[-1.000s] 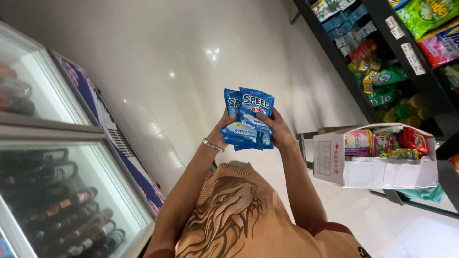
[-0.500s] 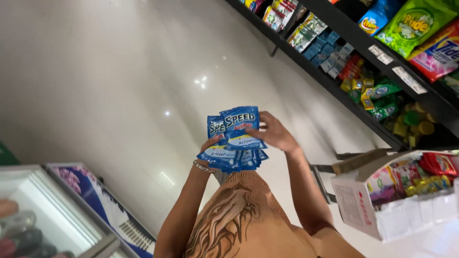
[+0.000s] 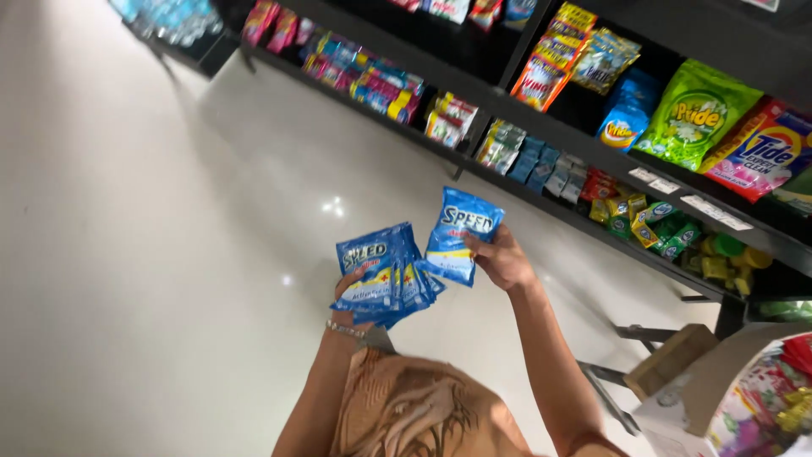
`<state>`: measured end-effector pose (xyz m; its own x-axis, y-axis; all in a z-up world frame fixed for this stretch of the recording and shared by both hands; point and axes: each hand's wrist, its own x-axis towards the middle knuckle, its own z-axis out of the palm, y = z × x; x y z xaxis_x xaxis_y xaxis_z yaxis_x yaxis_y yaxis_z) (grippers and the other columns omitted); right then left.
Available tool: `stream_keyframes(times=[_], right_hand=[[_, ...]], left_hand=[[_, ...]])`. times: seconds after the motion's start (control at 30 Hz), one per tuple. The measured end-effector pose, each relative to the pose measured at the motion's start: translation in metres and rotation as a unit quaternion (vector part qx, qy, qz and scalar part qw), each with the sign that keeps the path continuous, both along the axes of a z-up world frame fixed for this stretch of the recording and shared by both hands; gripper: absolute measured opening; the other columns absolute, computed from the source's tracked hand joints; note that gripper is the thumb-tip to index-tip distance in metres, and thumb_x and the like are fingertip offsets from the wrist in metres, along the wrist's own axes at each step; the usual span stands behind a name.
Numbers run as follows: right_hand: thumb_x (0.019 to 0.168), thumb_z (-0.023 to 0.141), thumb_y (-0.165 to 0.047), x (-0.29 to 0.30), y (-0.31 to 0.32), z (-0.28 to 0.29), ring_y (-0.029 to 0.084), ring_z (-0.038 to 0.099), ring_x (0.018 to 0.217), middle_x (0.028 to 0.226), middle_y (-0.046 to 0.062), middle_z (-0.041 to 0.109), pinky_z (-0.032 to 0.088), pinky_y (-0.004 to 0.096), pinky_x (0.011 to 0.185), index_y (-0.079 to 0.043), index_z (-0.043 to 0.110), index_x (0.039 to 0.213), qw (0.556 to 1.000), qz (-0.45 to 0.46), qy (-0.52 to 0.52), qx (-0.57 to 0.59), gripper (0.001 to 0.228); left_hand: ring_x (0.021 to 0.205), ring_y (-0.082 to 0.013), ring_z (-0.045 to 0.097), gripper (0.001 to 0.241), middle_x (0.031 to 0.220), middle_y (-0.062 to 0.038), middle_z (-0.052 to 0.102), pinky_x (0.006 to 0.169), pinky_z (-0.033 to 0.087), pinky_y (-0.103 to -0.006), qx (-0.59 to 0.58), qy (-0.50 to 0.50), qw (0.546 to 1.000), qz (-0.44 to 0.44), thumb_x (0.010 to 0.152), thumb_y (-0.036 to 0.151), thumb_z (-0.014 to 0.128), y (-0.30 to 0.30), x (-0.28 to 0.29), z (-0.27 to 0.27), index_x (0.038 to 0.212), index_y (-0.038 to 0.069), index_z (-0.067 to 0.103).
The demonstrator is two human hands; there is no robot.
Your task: The recorder is taking detergent sachets from a box and arranging them neatly on the store shelves.
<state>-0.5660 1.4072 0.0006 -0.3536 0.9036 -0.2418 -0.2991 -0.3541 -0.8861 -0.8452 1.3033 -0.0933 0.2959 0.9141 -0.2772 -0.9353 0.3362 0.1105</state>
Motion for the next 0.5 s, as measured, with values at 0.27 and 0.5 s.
stream_keyframes(times=[0.27,0.5], right_hand=[[0.103,0.063,-0.022,-0.036,0.232,-0.108,0.015,0.068,0.098,0.108,0.005,0.07,0.061,0.038,0.085,-0.004,0.059,0.123,0.976,-0.217,-0.021,0.01,0.028],[0.1,0.068,-0.016,-0.028,0.468,-0.234,0.007,0.06,0.087,0.094,0.001,0.067,0.052,0.026,0.075,-0.001,0.066,0.114,0.91,-0.314,-0.183,0.198,0.021]], left_hand=[[0.107,-0.0372,0.071,0.052,0.121,-0.023,0.071,0.088,0.062,-0.0522,-0.017,0.013,0.99,-0.137,0.083,0.016,0.074,0.272,-0.087,-0.104,0.129,-0.002,0.059],[0.104,-0.0397,0.071,0.052,0.119,-0.023,0.071,0.09,0.058,-0.0543,-0.014,0.066,0.974,-0.217,0.084,0.017,0.072,0.531,-0.1,-0.276,0.13,-0.002,0.059]])
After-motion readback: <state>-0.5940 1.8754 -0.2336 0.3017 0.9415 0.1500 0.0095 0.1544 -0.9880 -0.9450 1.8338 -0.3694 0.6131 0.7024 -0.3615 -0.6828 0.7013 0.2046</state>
